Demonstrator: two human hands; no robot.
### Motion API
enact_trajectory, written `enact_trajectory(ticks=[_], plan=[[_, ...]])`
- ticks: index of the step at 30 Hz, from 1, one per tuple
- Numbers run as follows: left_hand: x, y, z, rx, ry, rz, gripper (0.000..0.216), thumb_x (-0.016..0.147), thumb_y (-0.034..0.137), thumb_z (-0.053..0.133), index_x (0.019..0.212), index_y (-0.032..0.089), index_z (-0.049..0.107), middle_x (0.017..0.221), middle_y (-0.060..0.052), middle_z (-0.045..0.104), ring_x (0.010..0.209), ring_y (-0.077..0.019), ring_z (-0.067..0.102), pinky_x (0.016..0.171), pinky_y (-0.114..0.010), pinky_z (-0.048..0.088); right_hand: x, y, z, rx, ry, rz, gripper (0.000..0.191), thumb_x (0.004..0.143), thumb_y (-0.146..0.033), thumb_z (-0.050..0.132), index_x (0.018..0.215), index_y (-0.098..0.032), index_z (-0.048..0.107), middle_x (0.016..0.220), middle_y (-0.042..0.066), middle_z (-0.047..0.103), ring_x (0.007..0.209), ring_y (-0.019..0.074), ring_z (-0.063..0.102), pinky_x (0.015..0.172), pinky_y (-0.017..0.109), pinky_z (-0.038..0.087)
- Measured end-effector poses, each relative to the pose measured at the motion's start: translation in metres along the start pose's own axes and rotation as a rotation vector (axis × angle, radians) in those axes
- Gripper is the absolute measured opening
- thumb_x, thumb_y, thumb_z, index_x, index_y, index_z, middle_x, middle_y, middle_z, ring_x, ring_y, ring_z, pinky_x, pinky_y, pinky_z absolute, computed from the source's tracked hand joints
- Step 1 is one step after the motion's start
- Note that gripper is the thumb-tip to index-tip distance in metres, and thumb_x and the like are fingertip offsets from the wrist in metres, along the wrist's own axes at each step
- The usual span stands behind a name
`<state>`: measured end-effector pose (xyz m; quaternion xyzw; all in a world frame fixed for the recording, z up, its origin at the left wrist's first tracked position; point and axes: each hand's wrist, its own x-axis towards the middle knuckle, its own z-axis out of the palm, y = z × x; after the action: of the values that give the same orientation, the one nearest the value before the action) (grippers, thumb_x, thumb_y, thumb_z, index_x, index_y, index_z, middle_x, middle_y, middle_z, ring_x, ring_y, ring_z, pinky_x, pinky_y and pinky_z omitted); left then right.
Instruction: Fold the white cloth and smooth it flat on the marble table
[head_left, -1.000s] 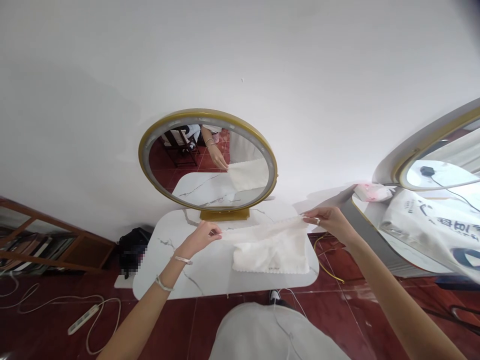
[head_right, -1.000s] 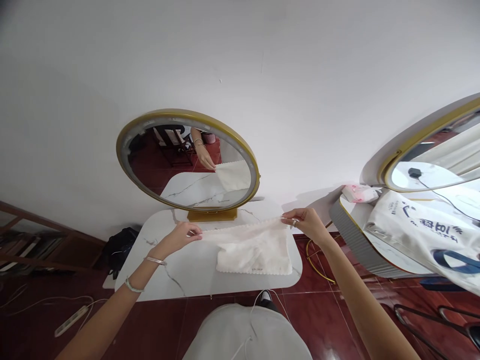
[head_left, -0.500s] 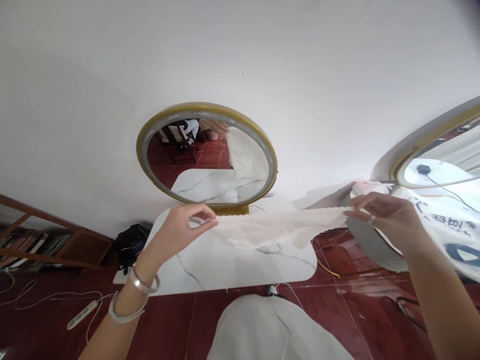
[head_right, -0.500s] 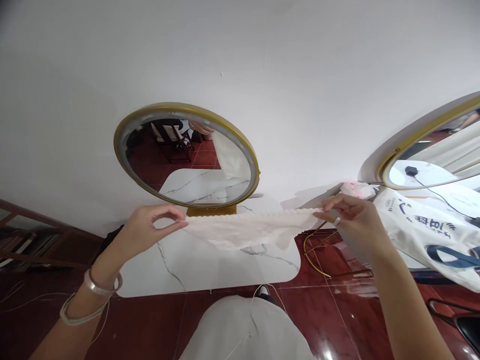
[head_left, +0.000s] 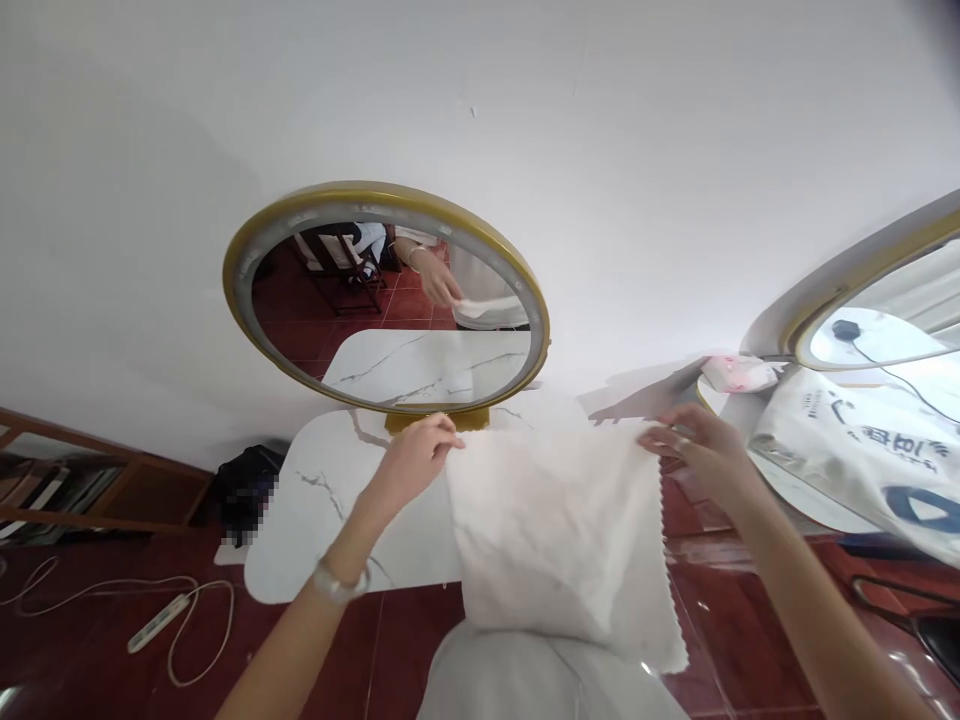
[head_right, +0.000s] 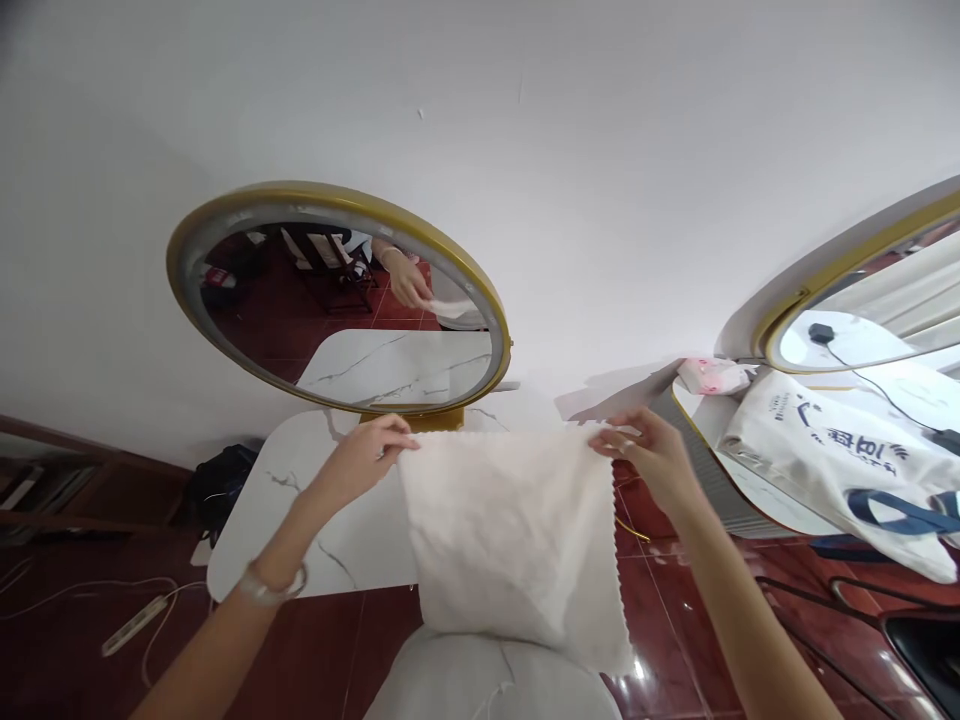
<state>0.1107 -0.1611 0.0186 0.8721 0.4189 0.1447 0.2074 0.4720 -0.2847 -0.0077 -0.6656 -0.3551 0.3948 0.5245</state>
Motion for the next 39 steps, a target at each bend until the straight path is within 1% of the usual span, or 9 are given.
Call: enact_trajectory(ticks=[3, 5, 7, 11, 16, 21, 29, 34, 39], plan=[[0.034, -0.024, 0.061, 0.086, 0.048, -0.204, 0.032, 0.085, 0.009, 0.043, 0.084, 0.023, 0.072, 0.1, -0.004, 0.065, 0.083, -0.0183, 0.064, 0.072, -0.03, 0.05, 0.048, 0.051, 0.031, -0.012, 0.071, -0.065, 0.047, 0.064, -0.054, 0.075, 0.088, -0.021, 0.051, 0.086, 0.009, 0.068, 0.091, 0.0295, 0.068, 0.079, 0.04, 0.055], [0.04, -0.033, 0.101, 0.113, 0.071, -0.28, 0.03, 0.083, 0.008, 0.047, 0.101, 0.019, 0.069, 0.115, -0.011, 0.061, 0.097, -0.0237, 0.063, 0.081, -0.035, 0.051, 0.064, 0.089, 0.047, -0.099, 0.085, -0.105, 0.062, 0.064, -0.056, 0.072, 0.108, -0.019, 0.049, 0.11, 0.016, 0.062, 0.103, 0.0319, 0.064, 0.08, 0.043, 0.054], [0.036, -0.037, 0.138, 0.132, 0.063, -0.262, 0.035, 0.082, 0.01, 0.05, 0.114, 0.016, 0.063, 0.129, -0.016, 0.054, 0.113, -0.0286, 0.057, 0.091, -0.041, 0.049, 0.066, 0.124, 0.062, -0.269, 0.091, -0.221, 0.064, 0.071, -0.058, 0.065, 0.118, -0.018, 0.047, 0.132, 0.02, 0.049, 0.113, 0.0317, 0.058, 0.087, 0.047, 0.051], [0.023, -0.047, 0.202, 0.185, 0.041, -0.161, 0.04, 0.091, 0.022, 0.042, 0.129, 0.014, 0.052, 0.141, -0.018, 0.046, 0.134, -0.0305, 0.04, 0.106, -0.046, 0.04, 0.052, 0.18, 0.099, -0.571, 0.001, -0.443, 0.047, 0.091, -0.051, 0.043, 0.124, -0.018, 0.05, 0.137, 0.018, 0.047, 0.129, 0.0289, 0.044, 0.104, 0.05, 0.039], [0.029, -0.064, 0.252, 0.219, 0.188, -0.15, 0.058, 0.095, 0.037, 0.039, 0.146, 0.013, 0.026, 0.156, -0.018, 0.02, 0.145, -0.0306, 0.015, 0.114, -0.049, 0.03, 0.05, 0.217, 0.141, -0.895, -0.025, -0.458, 0.053, 0.097, -0.046, 0.028, 0.144, -0.023, 0.035, 0.147, 0.014, 0.036, 0.142, 0.0308, 0.022, 0.109, 0.06, 0.025], [0.049, -0.061, 0.269, 0.262, 0.332, -0.214, 0.069, 0.093, 0.041, 0.043, 0.149, 0.013, 0.017, 0.158, -0.017, 0.011, 0.146, -0.0323, 0.006, 0.115, -0.052, 0.025, 0.063, 0.219, 0.159, -1.111, 0.033, -0.492, 0.05, 0.097, -0.044, 0.033, 0.143, -0.026, 0.04, 0.15, 0.015, 0.03, 0.143, 0.0355, 0.012, 0.108, 0.065, 0.017], [0.099, -0.075, 0.26, 0.316, 0.268, -0.309, 0.057, 0.089, 0.039, 0.049, 0.135, 0.007, 0.046, 0.142, -0.021, 0.044, 0.135, -0.0363, 0.034, 0.112, -0.053, 0.027, 0.101, 0.208, 0.198, -1.169, -0.152, -0.576, 0.049, 0.098, -0.034, 0.028, 0.147, -0.035, 0.028, 0.156, 0.002, 0.022, 0.144, 0.0289, 0.011, 0.109, 0.067, 0.001], [0.132, -0.076, 0.26, 0.304, 0.279, -0.39, 0.049, 0.09, 0.042, 0.043, 0.122, 0.008, 0.057, 0.125, -0.022, 0.059, 0.125, -0.0381, 0.045, 0.106, -0.056, 0.031, 0.144, 0.202, 0.187, -1.116, -0.141, -0.524, 0.051, 0.097, -0.045, 0.033, 0.145, -0.03, 0.035, 0.155, 0.006, 0.026, 0.143, 0.0255, 0.017, 0.113, 0.06, 0.002], [0.162, -0.07, 0.267, 0.229, 0.244, -0.332, 0.047, 0.092, 0.043, 0.038, 0.12, 0.011, 0.059, 0.12, -0.017, 0.063, 0.124, -0.0348, 0.047, 0.105, -0.051, 0.034, 0.173, 0.198, 0.163, -1.142, 0.005, -0.392, 0.054, 0.094, -0.053, 0.035, 0.143, -0.03, 0.038, 0.155, 0.009, 0.023, 0.143, 0.0298, 0.016, 0.107, 0.068, -0.005]])
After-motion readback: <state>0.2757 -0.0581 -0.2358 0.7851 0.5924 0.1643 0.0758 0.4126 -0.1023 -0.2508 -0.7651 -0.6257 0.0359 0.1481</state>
